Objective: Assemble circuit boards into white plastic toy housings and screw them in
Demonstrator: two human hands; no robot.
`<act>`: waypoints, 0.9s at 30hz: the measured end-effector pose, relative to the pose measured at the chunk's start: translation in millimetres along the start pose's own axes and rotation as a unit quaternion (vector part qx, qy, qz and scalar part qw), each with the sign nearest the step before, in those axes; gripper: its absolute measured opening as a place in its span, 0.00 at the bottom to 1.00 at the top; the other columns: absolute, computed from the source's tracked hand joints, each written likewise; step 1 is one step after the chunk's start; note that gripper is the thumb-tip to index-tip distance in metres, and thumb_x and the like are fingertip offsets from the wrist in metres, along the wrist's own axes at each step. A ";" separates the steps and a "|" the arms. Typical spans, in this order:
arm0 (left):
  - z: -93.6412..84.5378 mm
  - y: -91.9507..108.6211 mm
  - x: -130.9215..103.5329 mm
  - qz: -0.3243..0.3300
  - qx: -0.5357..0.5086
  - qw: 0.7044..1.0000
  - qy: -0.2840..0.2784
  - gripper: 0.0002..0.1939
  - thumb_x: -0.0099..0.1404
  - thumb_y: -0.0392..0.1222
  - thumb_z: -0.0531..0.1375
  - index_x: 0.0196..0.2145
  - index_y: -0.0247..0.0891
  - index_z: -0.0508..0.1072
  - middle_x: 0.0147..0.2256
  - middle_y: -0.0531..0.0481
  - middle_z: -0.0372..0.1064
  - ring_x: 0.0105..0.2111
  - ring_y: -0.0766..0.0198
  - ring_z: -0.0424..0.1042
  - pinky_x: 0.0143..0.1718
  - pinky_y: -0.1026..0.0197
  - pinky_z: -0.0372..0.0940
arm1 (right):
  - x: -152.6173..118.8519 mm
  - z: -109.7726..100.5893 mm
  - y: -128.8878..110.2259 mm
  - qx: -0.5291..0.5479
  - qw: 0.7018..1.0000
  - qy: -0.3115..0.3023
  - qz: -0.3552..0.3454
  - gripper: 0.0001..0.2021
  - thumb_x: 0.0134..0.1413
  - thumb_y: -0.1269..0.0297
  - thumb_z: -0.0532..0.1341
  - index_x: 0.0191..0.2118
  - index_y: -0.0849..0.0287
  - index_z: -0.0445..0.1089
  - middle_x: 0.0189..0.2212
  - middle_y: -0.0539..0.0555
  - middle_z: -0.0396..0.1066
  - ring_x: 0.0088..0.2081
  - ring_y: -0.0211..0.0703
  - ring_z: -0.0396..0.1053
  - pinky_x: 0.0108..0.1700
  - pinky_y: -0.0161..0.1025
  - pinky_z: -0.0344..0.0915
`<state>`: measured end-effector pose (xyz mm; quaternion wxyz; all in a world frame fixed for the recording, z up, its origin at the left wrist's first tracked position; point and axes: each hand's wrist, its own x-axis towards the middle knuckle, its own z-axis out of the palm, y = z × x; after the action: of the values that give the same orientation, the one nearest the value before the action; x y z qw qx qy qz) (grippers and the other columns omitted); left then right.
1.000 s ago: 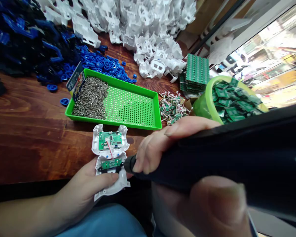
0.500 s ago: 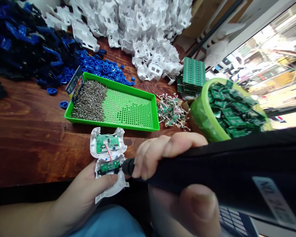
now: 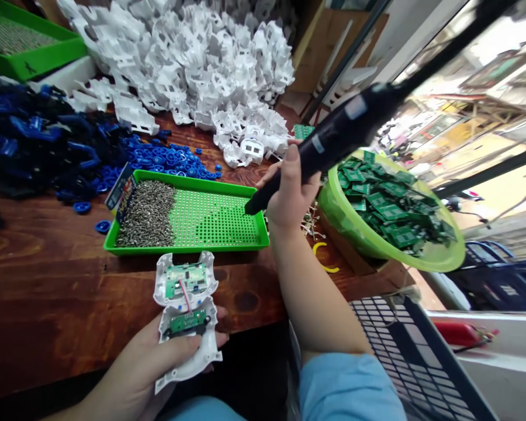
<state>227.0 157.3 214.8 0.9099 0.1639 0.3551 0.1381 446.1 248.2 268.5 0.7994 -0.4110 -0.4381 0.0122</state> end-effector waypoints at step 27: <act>-2.6 -2.3 3.8 -0.021 -0.031 0.999 0.007 0.20 0.52 0.34 0.67 0.43 0.31 0.69 0.31 0.43 0.78 0.33 0.58 0.77 0.35 0.62 0.68 | 7.3 19.7 29.7 -0.029 0.999 -0.014 0.000 0.07 0.52 0.57 0.57 0.31 0.53 0.60 0.15 0.41 0.56 0.14 0.32 0.59 0.17 0.32 0.58</act>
<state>228.2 157.2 209.8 0.9147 0.1275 0.3605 0.1309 446.8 283.3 259.2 0.7807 -0.4342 -0.4493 0.0054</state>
